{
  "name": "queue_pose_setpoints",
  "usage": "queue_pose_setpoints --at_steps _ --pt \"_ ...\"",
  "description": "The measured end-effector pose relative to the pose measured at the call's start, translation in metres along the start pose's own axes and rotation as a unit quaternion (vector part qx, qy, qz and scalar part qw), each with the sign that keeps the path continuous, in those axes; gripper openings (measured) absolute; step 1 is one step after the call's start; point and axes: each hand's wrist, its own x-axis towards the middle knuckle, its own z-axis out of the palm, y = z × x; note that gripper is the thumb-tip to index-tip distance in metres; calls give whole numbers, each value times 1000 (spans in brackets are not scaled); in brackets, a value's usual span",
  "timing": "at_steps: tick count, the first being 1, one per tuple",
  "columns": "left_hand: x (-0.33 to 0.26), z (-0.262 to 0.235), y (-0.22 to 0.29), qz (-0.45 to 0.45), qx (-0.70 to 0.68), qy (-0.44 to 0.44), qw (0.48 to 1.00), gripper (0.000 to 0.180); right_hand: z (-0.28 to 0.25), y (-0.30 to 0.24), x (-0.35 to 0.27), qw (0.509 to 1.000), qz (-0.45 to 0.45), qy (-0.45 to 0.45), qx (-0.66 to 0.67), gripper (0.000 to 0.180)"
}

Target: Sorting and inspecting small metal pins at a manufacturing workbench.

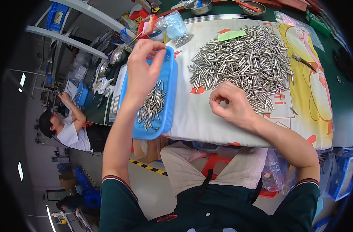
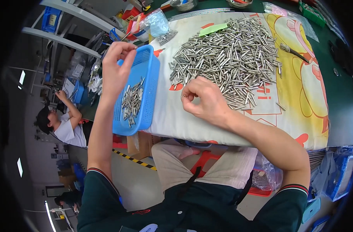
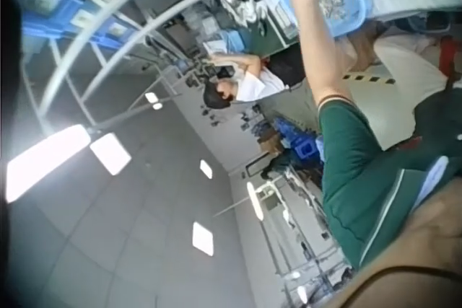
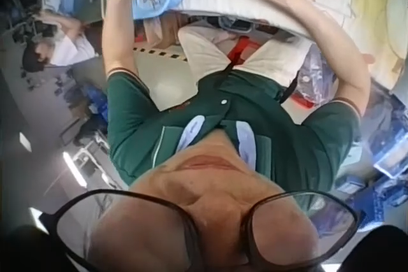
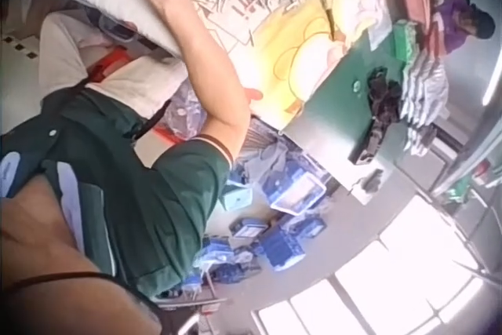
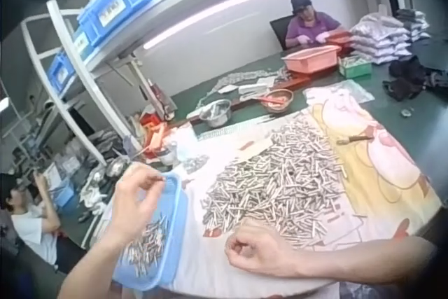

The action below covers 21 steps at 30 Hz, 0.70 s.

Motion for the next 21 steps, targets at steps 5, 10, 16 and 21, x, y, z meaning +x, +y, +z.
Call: queue_pose_setpoints --at_steps 5,10,16,21 --pt "72 29 -96 -41 148 -142 978 16 3 3 -3 995 -75 -14 -61 5" --pt "110 59 -131 -82 158 -314 933 17 6 4 -3 995 -90 12 -48 10" --pt "105 66 -138 -161 171 -369 899 21 6 2 -4 995 -90 9 -45 10" --pt "74 36 -47 -67 -7 -109 992 23 -2 5 -2 999 -38 19 -12 7"
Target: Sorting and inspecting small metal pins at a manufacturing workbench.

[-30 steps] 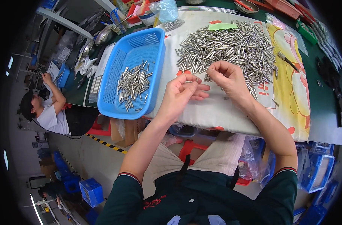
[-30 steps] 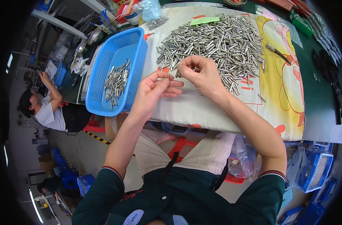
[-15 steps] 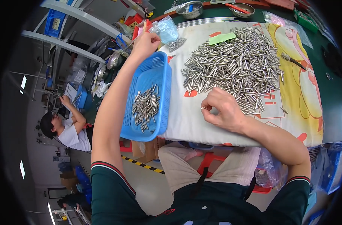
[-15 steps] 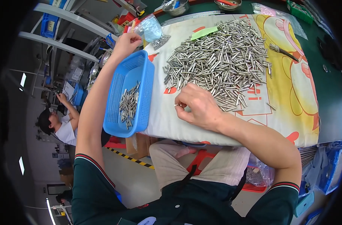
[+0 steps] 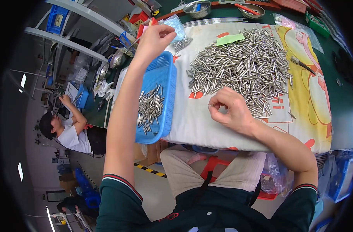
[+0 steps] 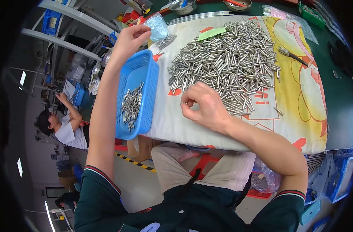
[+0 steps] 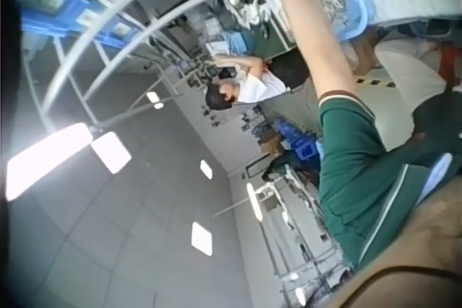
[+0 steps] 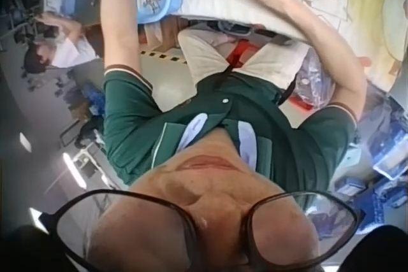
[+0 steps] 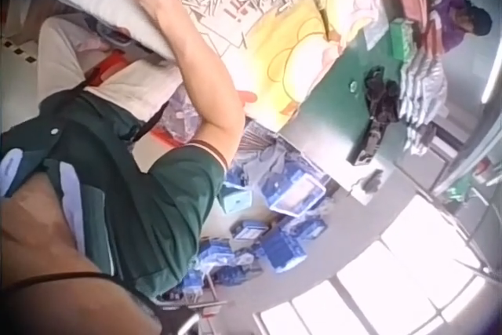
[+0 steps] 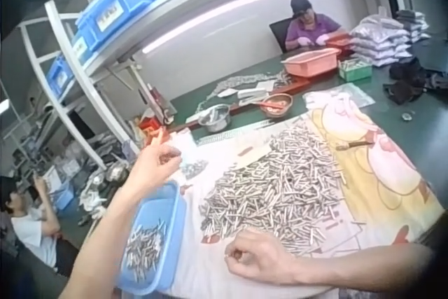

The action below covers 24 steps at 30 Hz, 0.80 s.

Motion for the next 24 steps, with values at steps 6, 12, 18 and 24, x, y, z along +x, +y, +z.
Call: queue_pose_setpoints --at_steps 6,12,18,24 --pt "-143 11 119 -31 -314 17 949 11 -20 -11 20 925 269 -37 268 12" --pt "-178 78 85 -219 -575 9 788 20 -19 -3 15 904 310 -78 284 12" --pt "-181 91 80 -218 -574 -4 789 23 -12 -7 13 913 285 -78 280 12" --pt "-178 102 76 -234 -633 -12 738 22 -13 2 13 960 225 -46 161 14"
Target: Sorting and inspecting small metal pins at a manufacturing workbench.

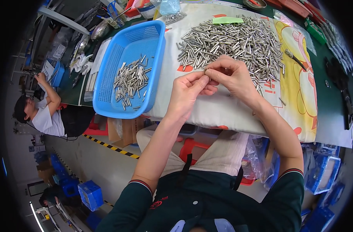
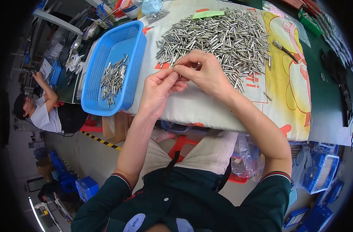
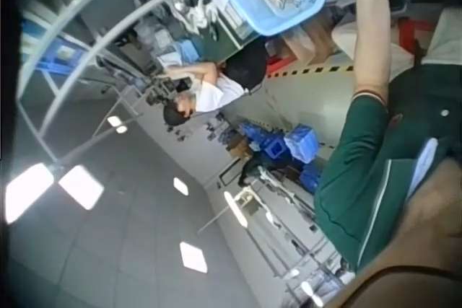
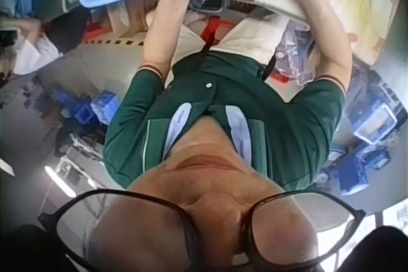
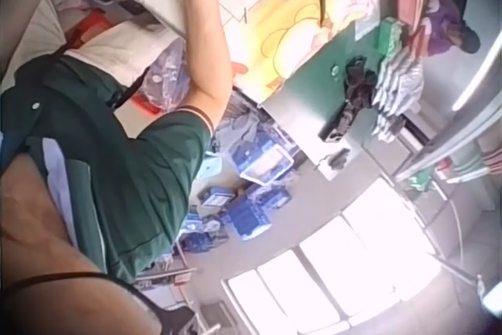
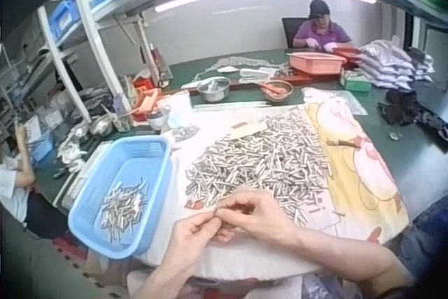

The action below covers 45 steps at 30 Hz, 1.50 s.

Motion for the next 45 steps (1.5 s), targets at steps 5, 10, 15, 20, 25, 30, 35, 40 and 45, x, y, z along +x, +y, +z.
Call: queue_pose_setpoints --at_steps 5,10,15,20,25,30,35,40,45 --pt "4 -13 -4 -26 -39 19 999 21 -16 -3 10 995 -10 19 -97 15" --pt "4 -15 -3 -41 -68 54 995 21 -16 4 10 915 -107 43 -387 13" --pt "7 -15 -4 -40 -51 57 996 20 3 8 17 788 -168 40 -591 23" --pt "6 -12 -3 -53 -55 55 996 17 3 10 19 781 -125 25 -611 10" --pt "4 -11 -5 -48 -44 48 997 19 5 1 15 889 -119 44 -439 11" --pt "3 -4 -14 38 -54 78 995 18 13 -1 5 973 -80 32 -215 11" --pt "1 4 -22 110 -25 118 986 17 16 -3 2 967 -108 37 -227 7" --pt "-1 1 -29 165 -21 140 976 16 22 0 -3 966 -148 45 -206 9" --pt "-2 0 -29 187 -3 151 971 16 23 -2 -4 963 -160 35 -215 11"
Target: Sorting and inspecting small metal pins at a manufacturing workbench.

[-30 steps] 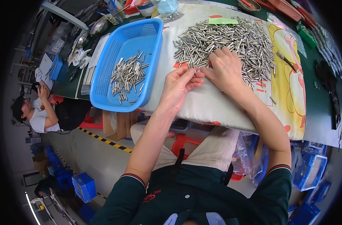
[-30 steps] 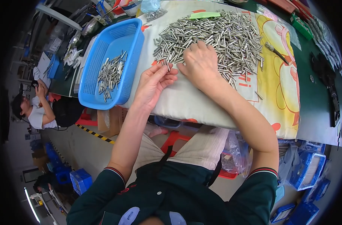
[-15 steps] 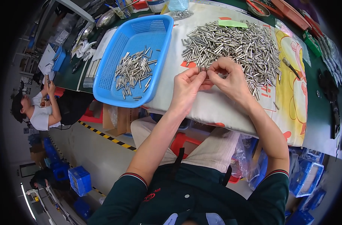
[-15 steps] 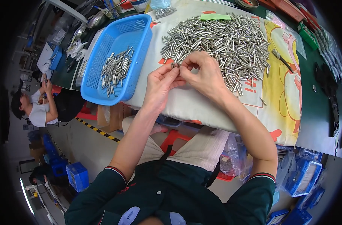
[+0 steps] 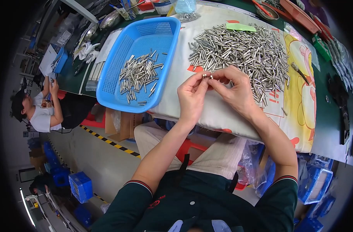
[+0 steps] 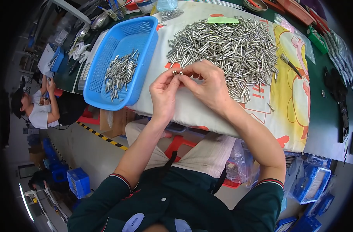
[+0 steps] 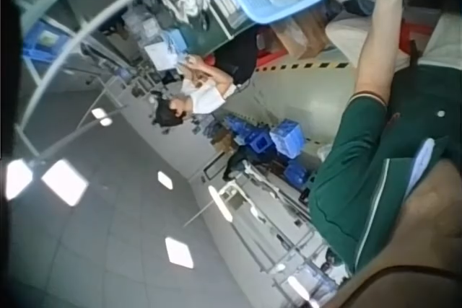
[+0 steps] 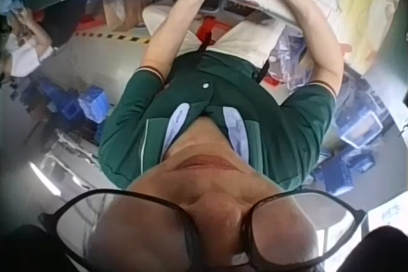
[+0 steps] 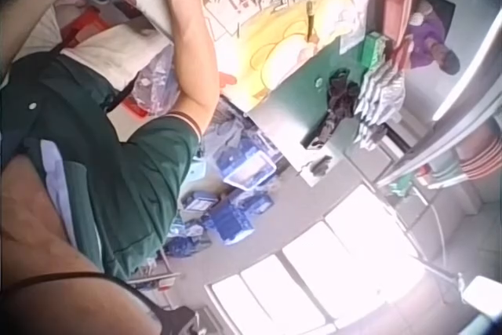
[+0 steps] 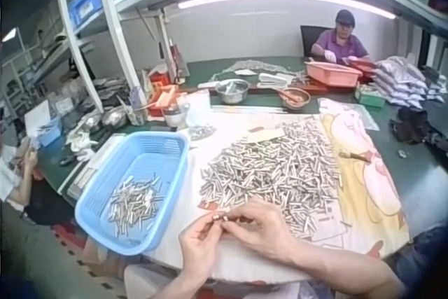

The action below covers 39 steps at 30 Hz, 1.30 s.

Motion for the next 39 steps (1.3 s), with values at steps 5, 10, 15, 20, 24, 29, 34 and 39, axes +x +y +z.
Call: queue_pose_setpoints --at_steps 5,10,15,20,24,29,34,39 --pt "-1 0 1 16 14 -6 1000 17 1 1 0 1000 -25 11 -5 11" --pt "-1 2 6 45 43 -27 998 19 -2 -1 1 999 -35 29 -15 10" --pt "-2 2 3 32 41 -20 998 19 -2 2 0 997 -61 35 -40 10" --pt "-3 0 3 32 44 -17 998 19 0 0 0 997 -51 39 -31 10" --pt "-3 2 4 29 29 -16 999 19 -1 -3 0 999 -30 41 -18 10" --pt "-2 3 6 34 37 -36 998 20 -2 -3 1 996 -71 42 -27 12" --pt "-2 3 3 50 56 -46 996 22 -2 0 1 995 -82 47 -26 12" --pt "-3 1 -1 42 67 -35 996 22 -3 -1 0 996 -82 39 -23 13"
